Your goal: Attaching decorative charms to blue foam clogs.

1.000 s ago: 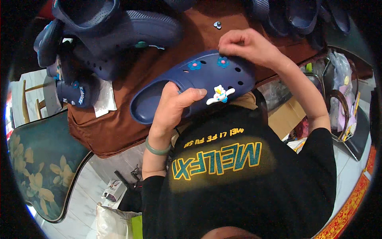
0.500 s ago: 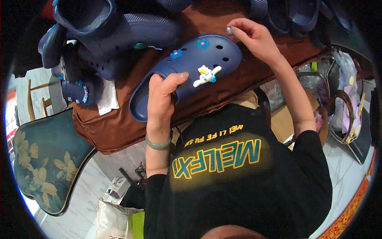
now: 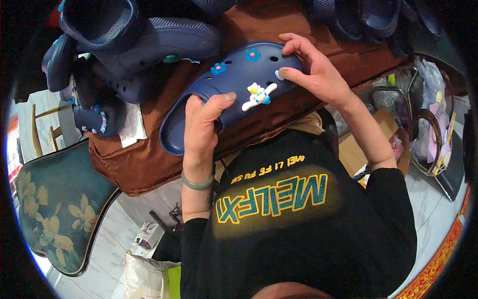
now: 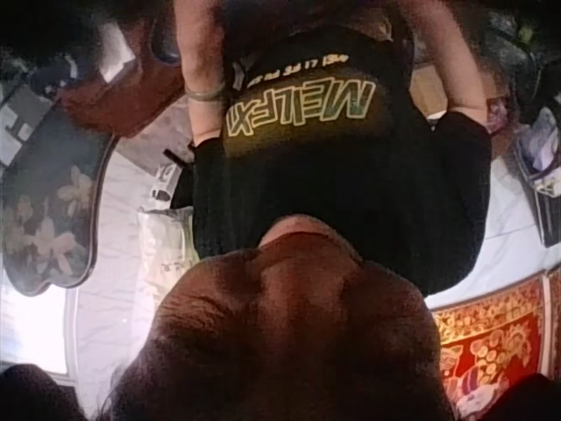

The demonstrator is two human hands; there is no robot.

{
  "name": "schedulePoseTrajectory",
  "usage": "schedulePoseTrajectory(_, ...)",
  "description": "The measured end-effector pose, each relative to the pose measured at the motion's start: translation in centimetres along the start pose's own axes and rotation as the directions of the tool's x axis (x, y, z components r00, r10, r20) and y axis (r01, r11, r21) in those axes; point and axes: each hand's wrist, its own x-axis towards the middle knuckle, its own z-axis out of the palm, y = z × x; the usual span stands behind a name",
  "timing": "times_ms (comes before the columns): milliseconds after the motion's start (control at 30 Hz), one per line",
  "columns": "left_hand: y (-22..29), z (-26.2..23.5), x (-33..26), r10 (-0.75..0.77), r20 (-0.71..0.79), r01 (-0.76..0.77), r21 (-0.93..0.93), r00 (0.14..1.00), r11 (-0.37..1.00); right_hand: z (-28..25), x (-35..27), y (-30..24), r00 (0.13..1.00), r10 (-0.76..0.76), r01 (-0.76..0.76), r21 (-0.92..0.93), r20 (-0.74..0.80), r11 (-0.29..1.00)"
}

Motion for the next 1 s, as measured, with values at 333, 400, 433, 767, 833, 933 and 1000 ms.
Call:
schedulePoseTrajectory(333, 0.7, 0.8, 0.7, 0.001, 0.039, 0.001, -0.040, 0.999, 0.999, -0.1, 1.0, -1.1, 0.987, -0.071, 0.094, -0.156, 0.143, 0.983)
schedulePoseTrajectory(400, 0.7, 0.7, 1.0, -0.001, 0.057, 0.002, -0.012, 0.998, 1.000, -0.3, 0.9, -1.1, 0.992, -0.052, 0.067, -0.127, 0.118, 0.990)
schedulePoseTrajectory(433, 1.0, 1.0, 0.9, -0.009, 0.031, 0.010, -0.036, 0.999, 0.999, -0.2, 0.9, -1.1, 0.994, -0.036, 0.047, -0.100, 0.104, 0.994)
schedulePoseTrajectory(767, 2.7, -0.4, -1.6, -0.217, -0.046, 0.186, 0.706, 0.975, 0.684, 3.4, -1.4, 2.3, 0.969, -0.126, 0.144, 0.074, -0.211, 0.987)
schedulePoseTrajectory(833, 5.5, -0.4, -4.4, 0.028, 0.249, -0.249, 0.946, 0.968, 0.209, 3.5, -1.4, 2.7, 0.958, -0.104, 0.146, 0.140, -0.269, 0.979)
schedulePoseTrajectory(933, 10.7, 2.9, -6.4, 0.547, 0.147, -0.505, 0.627, 0.824, 0.593, 1.8, -1.6, 3.8, 0.935, -0.081, 0.121, 0.097, -0.345, 0.988)
schedulePoseTrajectory(1000, 14.7, 2.8, -9.9, 0.652, 0.267, -0.704, 0.239, 0.709, 0.668, 1.9, -1.0, 3.3, 0.938, -0.151, 0.159, 0.001, -0.311, 0.987)
